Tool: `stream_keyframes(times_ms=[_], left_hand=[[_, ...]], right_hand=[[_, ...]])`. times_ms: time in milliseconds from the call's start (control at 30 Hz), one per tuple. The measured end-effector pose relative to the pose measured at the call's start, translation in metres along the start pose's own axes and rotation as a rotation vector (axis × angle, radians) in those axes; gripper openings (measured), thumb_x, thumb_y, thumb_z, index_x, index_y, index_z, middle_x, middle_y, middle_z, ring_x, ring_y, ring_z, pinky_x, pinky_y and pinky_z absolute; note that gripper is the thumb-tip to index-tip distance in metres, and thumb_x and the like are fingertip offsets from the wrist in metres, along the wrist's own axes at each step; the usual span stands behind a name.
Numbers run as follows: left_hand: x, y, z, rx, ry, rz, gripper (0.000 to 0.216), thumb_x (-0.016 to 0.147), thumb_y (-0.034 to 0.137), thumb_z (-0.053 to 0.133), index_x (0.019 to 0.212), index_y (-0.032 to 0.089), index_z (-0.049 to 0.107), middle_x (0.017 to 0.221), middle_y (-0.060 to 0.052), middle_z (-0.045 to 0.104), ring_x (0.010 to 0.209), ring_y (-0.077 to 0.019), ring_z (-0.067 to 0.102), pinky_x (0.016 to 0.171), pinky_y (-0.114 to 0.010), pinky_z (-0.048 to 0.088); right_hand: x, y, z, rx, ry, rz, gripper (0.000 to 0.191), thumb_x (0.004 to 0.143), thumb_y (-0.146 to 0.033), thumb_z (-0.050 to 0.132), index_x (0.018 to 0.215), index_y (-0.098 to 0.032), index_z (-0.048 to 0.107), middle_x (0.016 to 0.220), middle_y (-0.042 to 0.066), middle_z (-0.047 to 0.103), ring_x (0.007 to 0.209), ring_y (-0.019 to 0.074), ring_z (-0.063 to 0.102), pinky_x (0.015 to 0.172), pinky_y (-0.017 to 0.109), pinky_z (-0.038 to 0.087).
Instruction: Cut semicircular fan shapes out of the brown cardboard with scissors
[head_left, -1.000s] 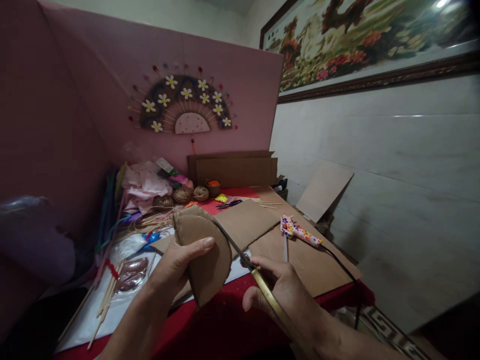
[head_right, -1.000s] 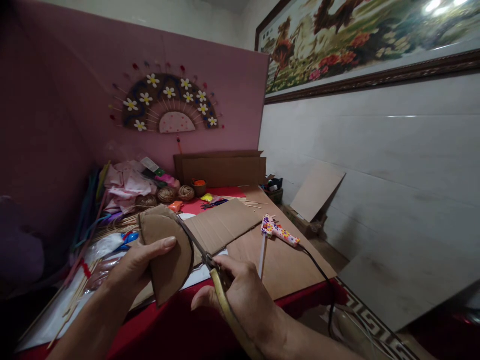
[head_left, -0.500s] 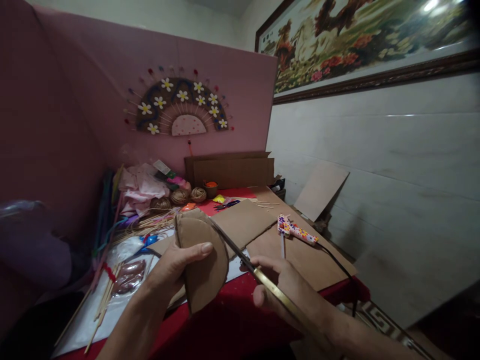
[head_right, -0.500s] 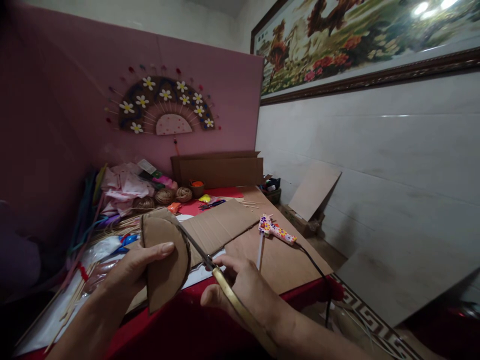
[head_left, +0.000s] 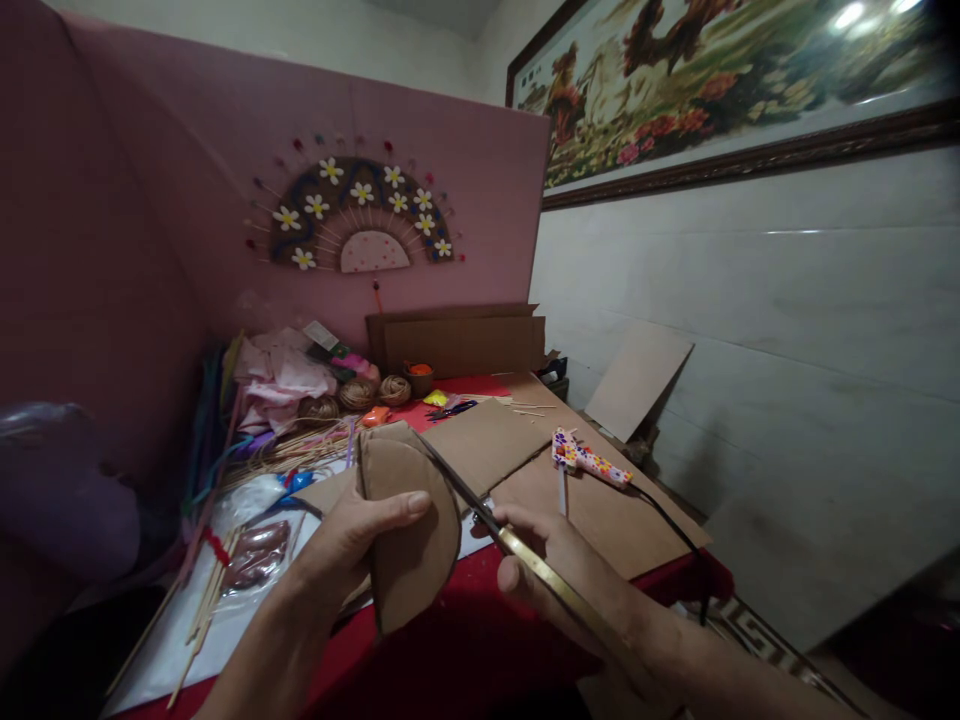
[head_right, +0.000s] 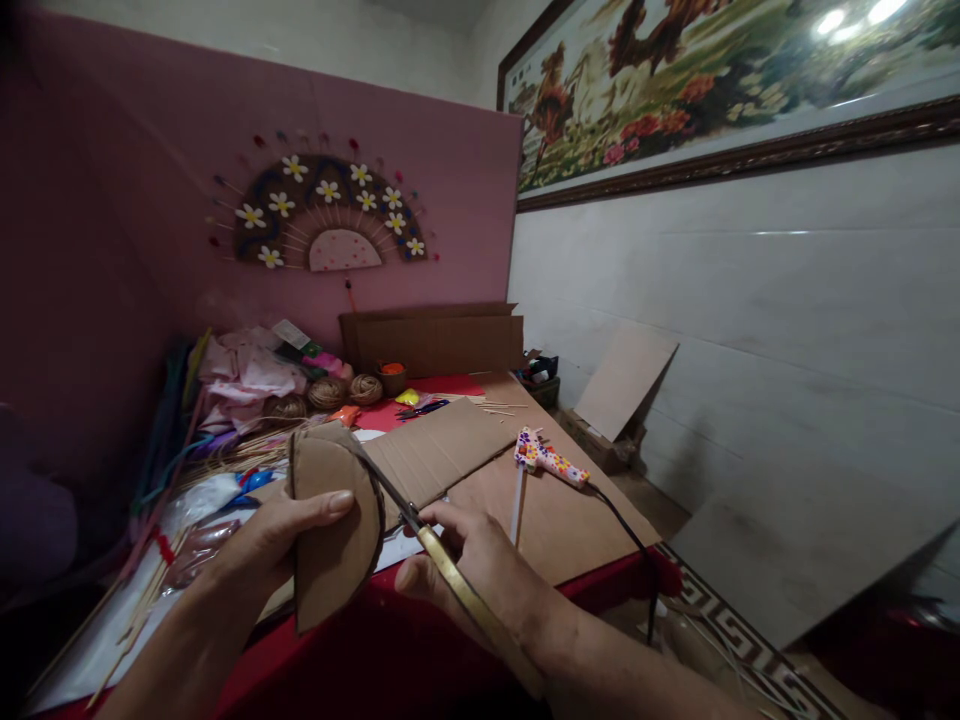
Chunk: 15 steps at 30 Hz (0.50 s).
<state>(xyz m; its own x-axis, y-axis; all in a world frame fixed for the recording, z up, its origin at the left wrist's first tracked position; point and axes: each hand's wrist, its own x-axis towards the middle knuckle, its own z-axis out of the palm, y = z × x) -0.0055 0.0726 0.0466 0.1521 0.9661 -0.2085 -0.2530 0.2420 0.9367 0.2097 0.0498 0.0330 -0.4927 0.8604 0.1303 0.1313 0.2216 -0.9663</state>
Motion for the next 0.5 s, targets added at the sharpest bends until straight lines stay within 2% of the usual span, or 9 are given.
stream_keyframes(times_ms=[233,367,500], left_hand=[[-0.0029,0.0013,0.0012,0.005,-0.048,-0.013,0.034,0.047,0.032,0.087,0.07,0.012,0.072,0.076,-0.008,0.073,0.059,-0.0163,0.063,0.056,-0.026,0.049],[-0.0025,0.0006,0.0001,0.029,-0.065,-0.012,0.036,0.047,0.034,0.087,0.071,0.012,0.073,0.079,-0.009,0.073,0.061,-0.017,0.063,0.057,-0.027,0.05],[-0.0014,0.0001,-0.0021,0.036,-0.081,-0.015,0.035,0.048,0.034,0.086,0.073,0.012,0.074,0.077,-0.008,0.073,0.061,-0.0173,0.064,0.058,-0.027,0.05]], right_hand=[[-0.0023,-0.0018,-0.0021,-0.027,-0.004,0.011,0.066,0.067,-0.079,0.055,0.085,-0.015,0.055,0.063,-0.001,0.052,0.052,0.0084,0.04,0.046,0.02,0.032],[-0.0043,-0.0006,-0.0025,-0.008,-0.001,0.028,0.062,0.068,-0.074,0.059,0.083,-0.014,0.056,0.063,0.0,0.055,0.051,0.0078,0.04,0.046,0.02,0.032],[-0.0069,0.0031,-0.0033,0.034,-0.021,0.084,0.058,0.071,-0.068,0.064,0.091,-0.013,0.057,0.063,-0.001,0.055,0.048,0.0053,0.034,0.043,0.018,0.028]])
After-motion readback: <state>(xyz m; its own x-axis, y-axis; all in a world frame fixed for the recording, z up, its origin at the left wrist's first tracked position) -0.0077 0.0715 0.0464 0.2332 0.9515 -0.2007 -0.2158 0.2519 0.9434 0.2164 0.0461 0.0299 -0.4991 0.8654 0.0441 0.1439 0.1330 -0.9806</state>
